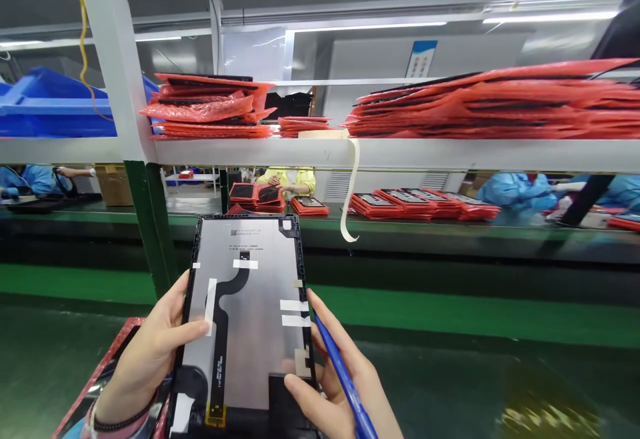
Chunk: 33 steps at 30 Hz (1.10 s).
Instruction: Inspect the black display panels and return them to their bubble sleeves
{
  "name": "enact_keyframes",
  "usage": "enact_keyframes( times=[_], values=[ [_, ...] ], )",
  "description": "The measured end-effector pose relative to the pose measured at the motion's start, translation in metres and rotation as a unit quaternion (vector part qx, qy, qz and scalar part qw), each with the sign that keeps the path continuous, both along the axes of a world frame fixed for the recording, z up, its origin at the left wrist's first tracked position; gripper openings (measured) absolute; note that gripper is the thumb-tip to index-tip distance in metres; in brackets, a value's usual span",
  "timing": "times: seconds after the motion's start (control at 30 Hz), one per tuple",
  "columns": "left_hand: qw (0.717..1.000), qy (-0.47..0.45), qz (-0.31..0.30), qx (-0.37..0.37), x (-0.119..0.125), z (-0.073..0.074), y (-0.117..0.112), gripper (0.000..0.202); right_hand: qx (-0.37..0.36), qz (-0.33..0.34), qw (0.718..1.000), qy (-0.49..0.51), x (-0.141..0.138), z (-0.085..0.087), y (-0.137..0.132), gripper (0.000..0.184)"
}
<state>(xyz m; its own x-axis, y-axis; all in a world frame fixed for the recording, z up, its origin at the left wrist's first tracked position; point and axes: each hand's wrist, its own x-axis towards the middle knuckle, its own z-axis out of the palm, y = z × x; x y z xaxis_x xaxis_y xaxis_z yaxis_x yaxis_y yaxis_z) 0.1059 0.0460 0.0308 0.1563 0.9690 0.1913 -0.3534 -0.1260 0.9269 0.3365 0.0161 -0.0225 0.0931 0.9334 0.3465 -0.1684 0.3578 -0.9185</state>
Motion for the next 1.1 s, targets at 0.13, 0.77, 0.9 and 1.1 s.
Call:
enact_keyframes(
  times=[0.13, 0.77, 0.9, 1.1],
  values=[
    [0.999, -0.014, 0.025, -0.016, 0.004, -0.002, -0.001, 0.068, -0.023, -0.048, 0.998, -0.046, -0.003, -0.003, -0.002, 0.083],
    [0.992, 0.043, 0.108, 0.054, 0.003, 0.003, -0.009, 0.040, 0.017, -0.252, 0.966, -0.062, 0.001, 0.016, 0.005, 0.041],
    [0.957, 0.162, 0.192, 0.147, 0.007, -0.002, -0.013, 0.027, -0.057, 0.000, 0.996, 0.070, -0.002, 0.022, 0.005, 0.035],
    [0.821, 0.303, 0.086, 0.476, 0.006, -0.022, -0.003, 0.050, -0.067, 0.197, 0.951, 0.231, -0.006, 0.012, -0.002, 0.060]
  ],
)
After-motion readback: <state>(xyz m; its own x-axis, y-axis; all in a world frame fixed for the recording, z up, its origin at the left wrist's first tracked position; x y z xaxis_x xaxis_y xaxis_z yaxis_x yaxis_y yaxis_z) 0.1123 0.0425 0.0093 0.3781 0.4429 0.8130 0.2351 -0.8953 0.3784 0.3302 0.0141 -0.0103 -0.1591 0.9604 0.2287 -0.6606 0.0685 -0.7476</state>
